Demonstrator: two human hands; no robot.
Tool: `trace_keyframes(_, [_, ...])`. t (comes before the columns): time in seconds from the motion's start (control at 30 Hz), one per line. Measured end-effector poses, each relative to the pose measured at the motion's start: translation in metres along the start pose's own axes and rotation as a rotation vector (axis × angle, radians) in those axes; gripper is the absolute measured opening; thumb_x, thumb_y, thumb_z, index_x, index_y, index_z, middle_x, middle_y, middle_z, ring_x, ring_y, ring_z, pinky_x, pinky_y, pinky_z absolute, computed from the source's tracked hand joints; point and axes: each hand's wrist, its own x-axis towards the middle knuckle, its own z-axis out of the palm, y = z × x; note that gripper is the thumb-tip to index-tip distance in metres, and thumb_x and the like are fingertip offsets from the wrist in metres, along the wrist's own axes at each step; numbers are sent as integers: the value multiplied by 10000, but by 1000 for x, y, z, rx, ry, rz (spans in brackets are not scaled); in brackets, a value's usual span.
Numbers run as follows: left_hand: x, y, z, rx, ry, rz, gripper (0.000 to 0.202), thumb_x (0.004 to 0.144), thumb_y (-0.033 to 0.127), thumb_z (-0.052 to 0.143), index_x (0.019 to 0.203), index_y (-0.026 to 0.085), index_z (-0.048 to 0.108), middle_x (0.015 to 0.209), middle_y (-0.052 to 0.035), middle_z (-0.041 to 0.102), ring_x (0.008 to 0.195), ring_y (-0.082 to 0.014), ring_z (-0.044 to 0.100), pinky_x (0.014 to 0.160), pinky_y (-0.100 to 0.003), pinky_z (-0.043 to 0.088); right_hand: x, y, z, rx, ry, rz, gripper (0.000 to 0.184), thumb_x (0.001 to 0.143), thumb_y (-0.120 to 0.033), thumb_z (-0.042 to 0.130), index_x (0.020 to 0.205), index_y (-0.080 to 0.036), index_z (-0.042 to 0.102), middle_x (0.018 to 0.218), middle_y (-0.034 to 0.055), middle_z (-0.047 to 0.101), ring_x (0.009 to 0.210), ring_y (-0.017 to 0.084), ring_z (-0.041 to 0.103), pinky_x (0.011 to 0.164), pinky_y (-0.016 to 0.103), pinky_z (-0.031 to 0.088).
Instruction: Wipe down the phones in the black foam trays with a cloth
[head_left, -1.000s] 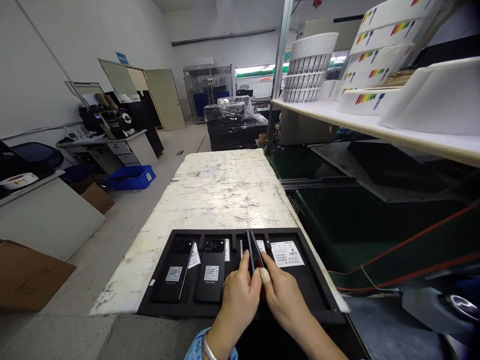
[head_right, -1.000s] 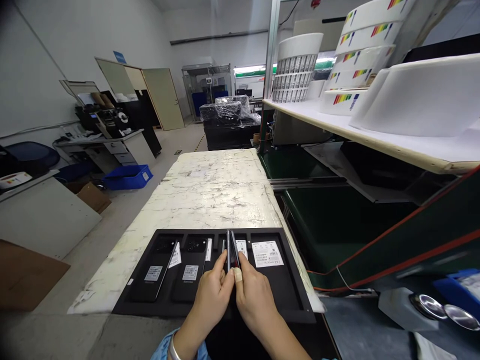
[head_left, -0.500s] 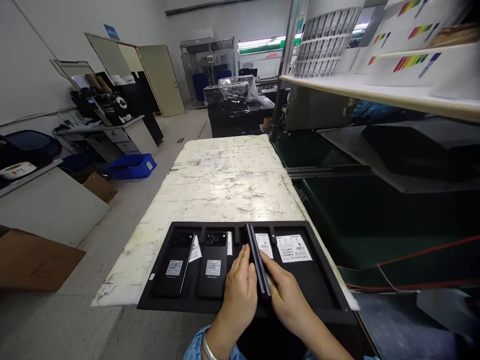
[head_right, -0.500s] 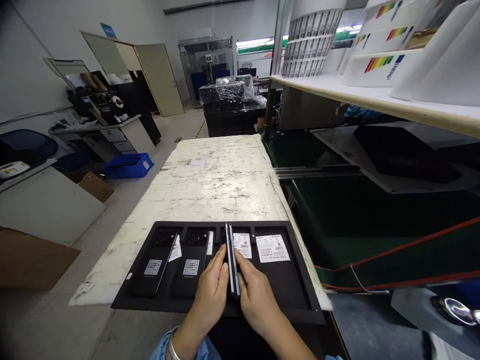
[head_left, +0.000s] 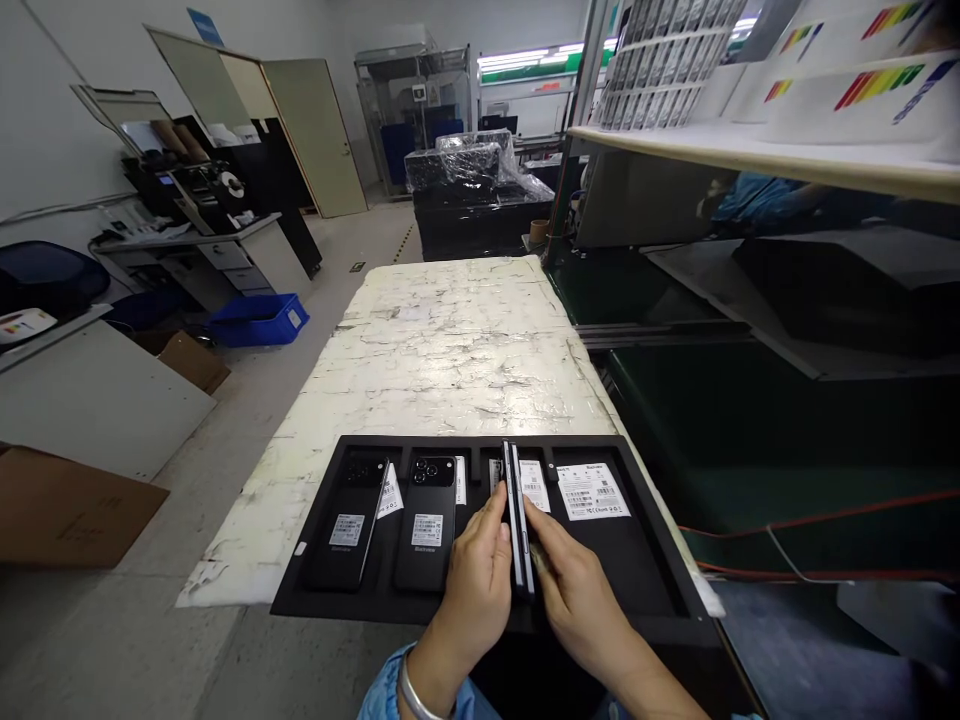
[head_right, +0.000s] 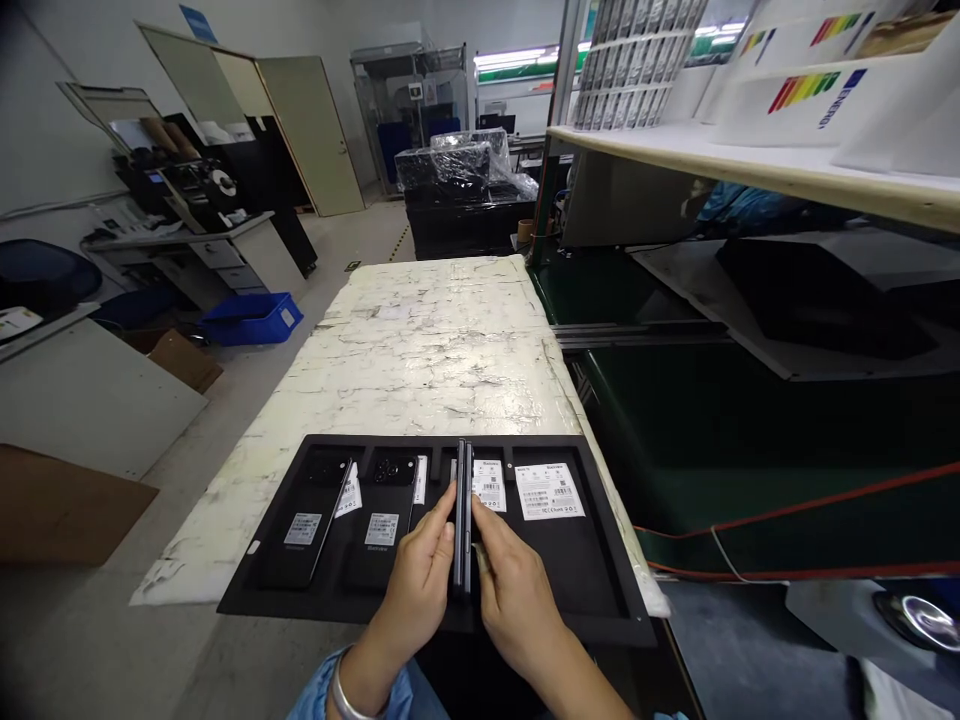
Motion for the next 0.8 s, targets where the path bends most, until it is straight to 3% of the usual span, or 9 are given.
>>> trace_keyframes(0.4, [6,1,2,50,39,-41,475,1004,308,338,1437,147,447,1399,-113,551,1283,-228,530,1117,-377,424,8,2,-2,9,-26,83,617,912,-97,417,1511,-236,372,1473,82,509,1322,228,523,1120,459,441])
trace_keyframes(0.7, [7,1,1,-37,15,-108,497,1017,386,339,1431,137,452,1423,-132,524,1321,-236,492,1145,-411,384,10,-1,-1,-4,-10,85,577,936,-137,412,1504,-233,383,1464,86,520,1308,228,537,1107,457,456])
trace_keyframes(0.8, [3,3,-3,-81,-19,-93,524,999,450,424,1438,165,442,1439,-114,511,1355,-239,451,1161,-407,360,8,0,-1,-15,-10,82,567,938,-146,412,1499,-225,389,1453,89,532,1315,226,530,1105,453,458])
